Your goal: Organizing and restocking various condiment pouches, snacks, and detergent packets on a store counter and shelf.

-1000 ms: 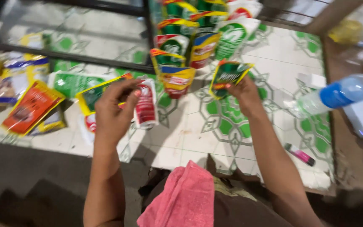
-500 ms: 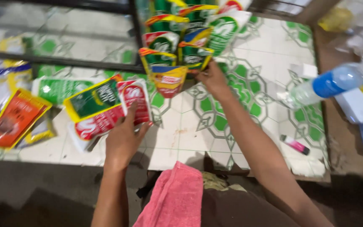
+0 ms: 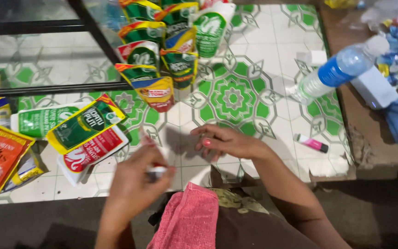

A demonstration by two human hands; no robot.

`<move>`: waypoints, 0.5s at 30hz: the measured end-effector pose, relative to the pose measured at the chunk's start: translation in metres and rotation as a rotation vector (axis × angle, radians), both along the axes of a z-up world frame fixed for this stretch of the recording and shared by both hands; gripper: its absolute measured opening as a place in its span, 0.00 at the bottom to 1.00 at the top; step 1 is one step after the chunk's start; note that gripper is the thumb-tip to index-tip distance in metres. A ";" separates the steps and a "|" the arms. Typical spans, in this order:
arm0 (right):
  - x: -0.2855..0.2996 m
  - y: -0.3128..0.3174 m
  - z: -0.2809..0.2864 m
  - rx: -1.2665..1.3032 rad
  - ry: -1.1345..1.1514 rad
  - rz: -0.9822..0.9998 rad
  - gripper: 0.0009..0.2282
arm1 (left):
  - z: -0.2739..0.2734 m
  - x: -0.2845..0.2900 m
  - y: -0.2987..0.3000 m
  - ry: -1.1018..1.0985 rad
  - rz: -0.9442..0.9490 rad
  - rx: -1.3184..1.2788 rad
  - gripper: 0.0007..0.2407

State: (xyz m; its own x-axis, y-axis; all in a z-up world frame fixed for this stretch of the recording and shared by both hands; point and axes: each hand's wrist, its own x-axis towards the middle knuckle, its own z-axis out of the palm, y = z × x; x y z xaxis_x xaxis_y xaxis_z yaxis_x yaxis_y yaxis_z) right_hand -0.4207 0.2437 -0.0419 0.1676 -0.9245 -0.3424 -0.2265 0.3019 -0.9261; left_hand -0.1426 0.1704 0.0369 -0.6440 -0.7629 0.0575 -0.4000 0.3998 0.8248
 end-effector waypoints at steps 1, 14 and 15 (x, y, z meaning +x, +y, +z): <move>0.005 0.012 0.011 0.084 -0.204 0.000 0.32 | 0.005 -0.011 0.006 0.047 -0.118 -0.064 0.09; -0.045 0.083 -0.063 -0.109 -0.811 -0.606 0.29 | -0.006 -0.161 0.007 0.176 -0.661 -0.405 0.13; -0.043 0.084 -0.054 -0.107 -0.805 -0.634 0.29 | 0.003 -0.169 -0.002 0.206 -0.575 -0.447 0.15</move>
